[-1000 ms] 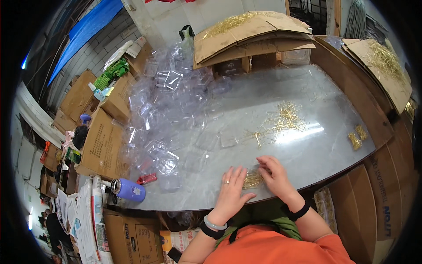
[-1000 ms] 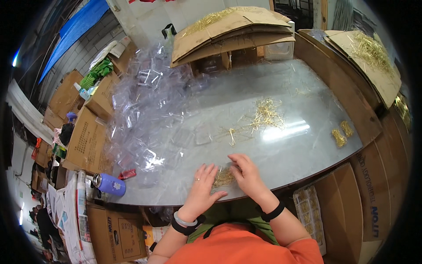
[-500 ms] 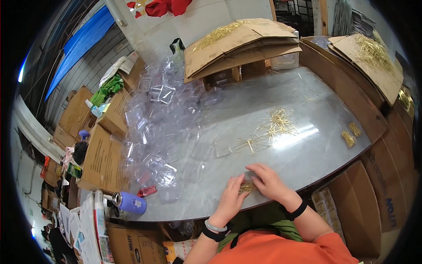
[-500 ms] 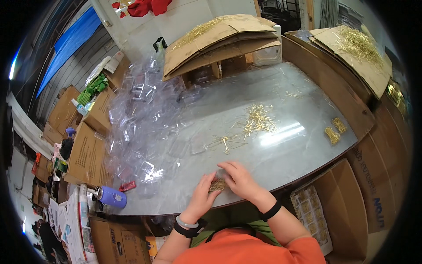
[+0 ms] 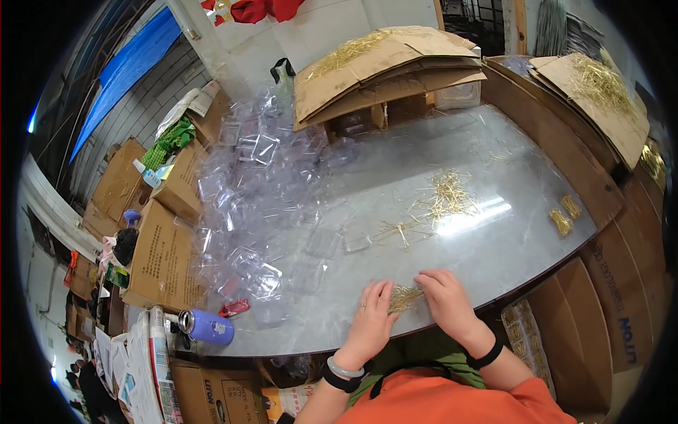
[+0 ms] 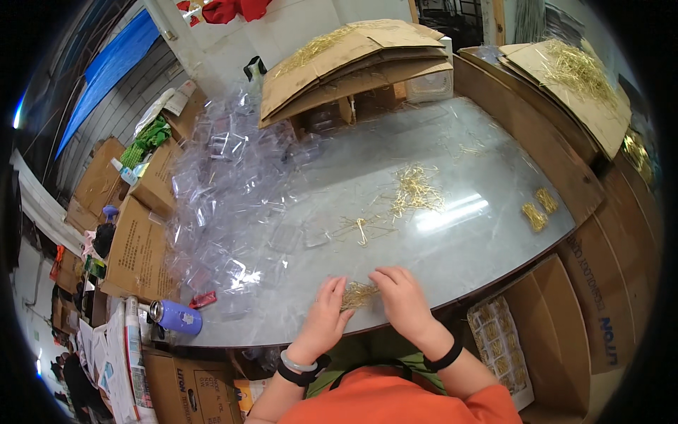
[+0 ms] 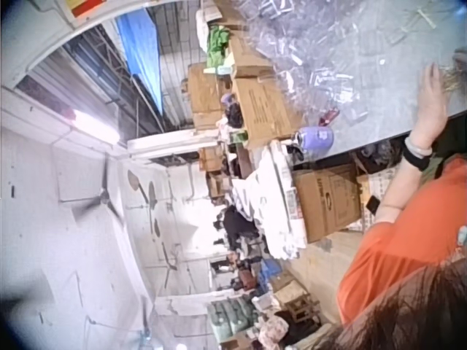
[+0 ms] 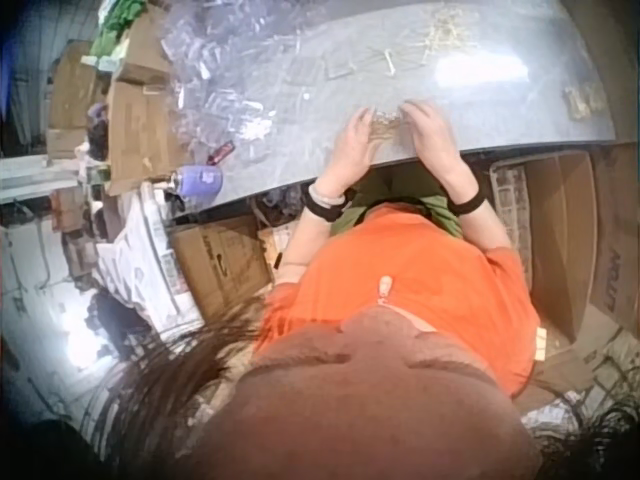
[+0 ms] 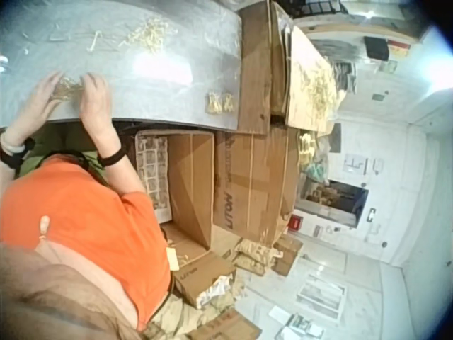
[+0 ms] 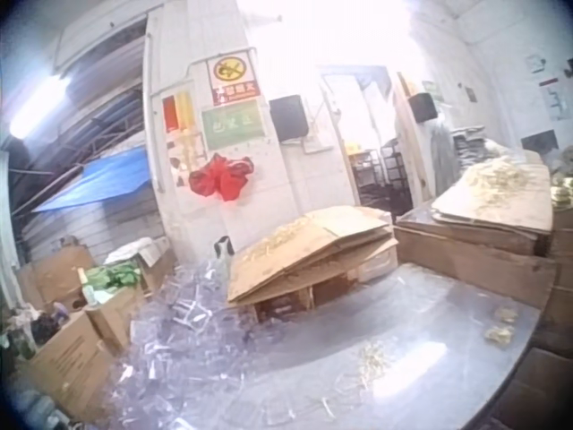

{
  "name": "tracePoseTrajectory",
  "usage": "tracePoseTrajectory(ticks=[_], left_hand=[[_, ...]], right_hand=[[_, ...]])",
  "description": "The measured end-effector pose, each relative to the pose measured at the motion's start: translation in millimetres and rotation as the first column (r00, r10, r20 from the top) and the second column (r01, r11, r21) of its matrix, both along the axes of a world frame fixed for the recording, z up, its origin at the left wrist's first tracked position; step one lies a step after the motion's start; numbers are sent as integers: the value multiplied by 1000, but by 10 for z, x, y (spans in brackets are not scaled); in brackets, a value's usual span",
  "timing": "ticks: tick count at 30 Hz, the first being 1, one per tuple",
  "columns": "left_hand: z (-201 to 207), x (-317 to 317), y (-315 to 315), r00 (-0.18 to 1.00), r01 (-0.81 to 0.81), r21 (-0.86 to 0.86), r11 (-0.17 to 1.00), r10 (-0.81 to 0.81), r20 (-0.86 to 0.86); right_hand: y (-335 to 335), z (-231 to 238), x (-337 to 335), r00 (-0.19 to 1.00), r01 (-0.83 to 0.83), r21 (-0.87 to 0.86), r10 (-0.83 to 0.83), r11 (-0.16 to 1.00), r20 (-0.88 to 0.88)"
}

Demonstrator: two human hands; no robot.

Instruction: Sorting small gold-colored metal parts into clear plastic containers.

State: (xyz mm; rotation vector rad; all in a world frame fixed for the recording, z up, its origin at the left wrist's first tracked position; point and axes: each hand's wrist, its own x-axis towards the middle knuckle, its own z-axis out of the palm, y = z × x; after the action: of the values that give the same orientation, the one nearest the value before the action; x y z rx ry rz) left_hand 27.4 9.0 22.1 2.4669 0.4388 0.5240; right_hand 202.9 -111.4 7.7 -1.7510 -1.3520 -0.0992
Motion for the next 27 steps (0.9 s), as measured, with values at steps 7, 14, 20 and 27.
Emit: tracePoseTrajectory(ticks=[7, 14, 20, 27], left_hand=[[-113, 35, -25, 998, -67, 79, 995, 67, 6], [-175, 18, -92, 980, -173, 34, 984, 169, 106], [-134, 15, -97, 982, -165, 15, 986, 162, 100], [-159, 7, -6, 998, -44, 37, 998, 43, 41]], right_hand=[[-204, 147, -66, 988, 147, -145, -138, 978, 71], [-20, 47, 56, 993, 106, -108, -98, 989, 70], [170, 122, 119, 994, 42, -139, -27, 989, 104], [190, 309, 185, 923, -295, -263, 345, 919, 169]])
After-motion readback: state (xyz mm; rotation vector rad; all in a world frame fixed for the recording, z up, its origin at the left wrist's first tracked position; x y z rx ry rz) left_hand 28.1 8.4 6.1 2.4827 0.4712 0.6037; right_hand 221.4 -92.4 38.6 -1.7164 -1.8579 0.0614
